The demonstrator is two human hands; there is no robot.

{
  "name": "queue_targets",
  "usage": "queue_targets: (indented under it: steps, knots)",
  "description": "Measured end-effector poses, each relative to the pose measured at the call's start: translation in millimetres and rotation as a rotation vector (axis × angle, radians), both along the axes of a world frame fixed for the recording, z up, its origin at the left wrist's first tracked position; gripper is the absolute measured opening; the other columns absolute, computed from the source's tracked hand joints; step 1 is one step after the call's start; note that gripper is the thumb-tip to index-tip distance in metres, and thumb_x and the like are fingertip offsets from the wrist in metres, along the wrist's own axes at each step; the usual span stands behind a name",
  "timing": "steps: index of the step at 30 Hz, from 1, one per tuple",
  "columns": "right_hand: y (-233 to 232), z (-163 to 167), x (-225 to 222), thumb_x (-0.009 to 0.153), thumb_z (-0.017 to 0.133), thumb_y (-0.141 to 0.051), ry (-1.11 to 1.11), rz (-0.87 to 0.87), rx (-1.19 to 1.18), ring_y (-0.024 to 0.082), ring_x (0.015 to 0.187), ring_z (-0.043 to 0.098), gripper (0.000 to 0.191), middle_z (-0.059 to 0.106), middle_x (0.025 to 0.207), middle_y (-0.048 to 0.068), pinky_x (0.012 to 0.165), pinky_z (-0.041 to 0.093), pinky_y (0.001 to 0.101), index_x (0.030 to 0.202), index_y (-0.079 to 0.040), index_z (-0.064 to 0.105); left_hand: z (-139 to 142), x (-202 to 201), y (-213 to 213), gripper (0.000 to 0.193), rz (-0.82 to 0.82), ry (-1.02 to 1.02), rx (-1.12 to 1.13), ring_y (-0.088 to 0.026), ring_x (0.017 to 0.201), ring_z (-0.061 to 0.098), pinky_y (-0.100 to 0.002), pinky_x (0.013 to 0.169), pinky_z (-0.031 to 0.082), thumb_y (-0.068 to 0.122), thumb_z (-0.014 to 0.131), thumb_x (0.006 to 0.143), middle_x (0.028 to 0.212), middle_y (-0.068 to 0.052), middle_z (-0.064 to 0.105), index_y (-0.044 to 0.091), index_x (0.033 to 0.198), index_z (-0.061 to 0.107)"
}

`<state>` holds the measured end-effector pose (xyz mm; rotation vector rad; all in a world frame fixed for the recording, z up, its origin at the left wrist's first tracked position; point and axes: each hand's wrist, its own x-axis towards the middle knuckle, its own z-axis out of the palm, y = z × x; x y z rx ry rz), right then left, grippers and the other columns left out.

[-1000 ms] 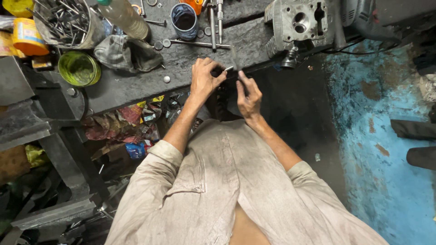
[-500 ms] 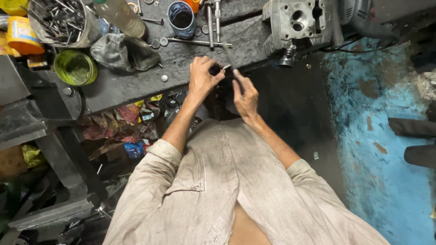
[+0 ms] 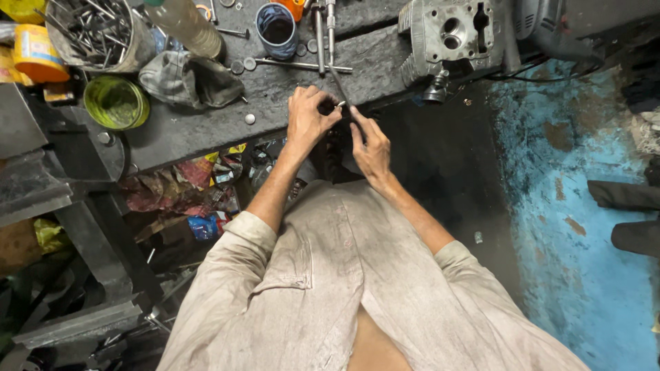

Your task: The person uses a file to smooth the edges of a metal engine block, then uses a hammer to tap a cylindrical component into place. They wipe the block with a cloth and inspect the fit of the component.

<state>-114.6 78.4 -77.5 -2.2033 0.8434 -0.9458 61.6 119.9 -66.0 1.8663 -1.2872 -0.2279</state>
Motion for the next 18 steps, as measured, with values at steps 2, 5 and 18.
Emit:
queue_targets:
  steps: [2,5,18]
  knots:
    - [0.3,0.9,-0.2,0.104,0.065,-0.005,-0.099,-0.036,-0.002,0.030,0.098,0.072,0.035,0.071,0.114,0.016,0.086,0.058,0.0369,0.139,-0.011,0.061,0.6,-0.3,0.5,0.023,-0.003,0.009,-0.008,-0.032,0.100,0.058,-0.046,0.086,0.045,0.029,0.084,0.074,0.094,-0.006,0.067,0.013,0.090,0.078]
    - [1.3,2.8,-0.9,0.103,0.067,-0.005,-0.005,-0.060,0.117,0.028,0.079,0.066,0.035,0.066,0.095,0.015,0.075,0.055,0.0378,0.138,-0.010,0.064,1.2,-1.2,2.0,0.022,0.001,0.006,-0.005,-0.033,0.100,0.058,-0.047,0.086,0.044,0.028,0.085,0.076,0.094,-0.006,0.067,0.014,0.091,0.079]
    - [-0.4,-2.2,0.6,0.105,0.066,-0.004,-0.130,-0.047,0.033,0.026,0.087,0.069,0.031,0.070,0.104,0.014,0.076,0.055,0.0354,0.135,-0.011,0.065,1.0,0.1,0.5,0.022,0.002,0.009,-0.007,-0.031,0.099,0.057,-0.046,0.084,0.044,0.028,0.086,0.075,0.094,-0.005,0.067,0.015,0.090,0.078]
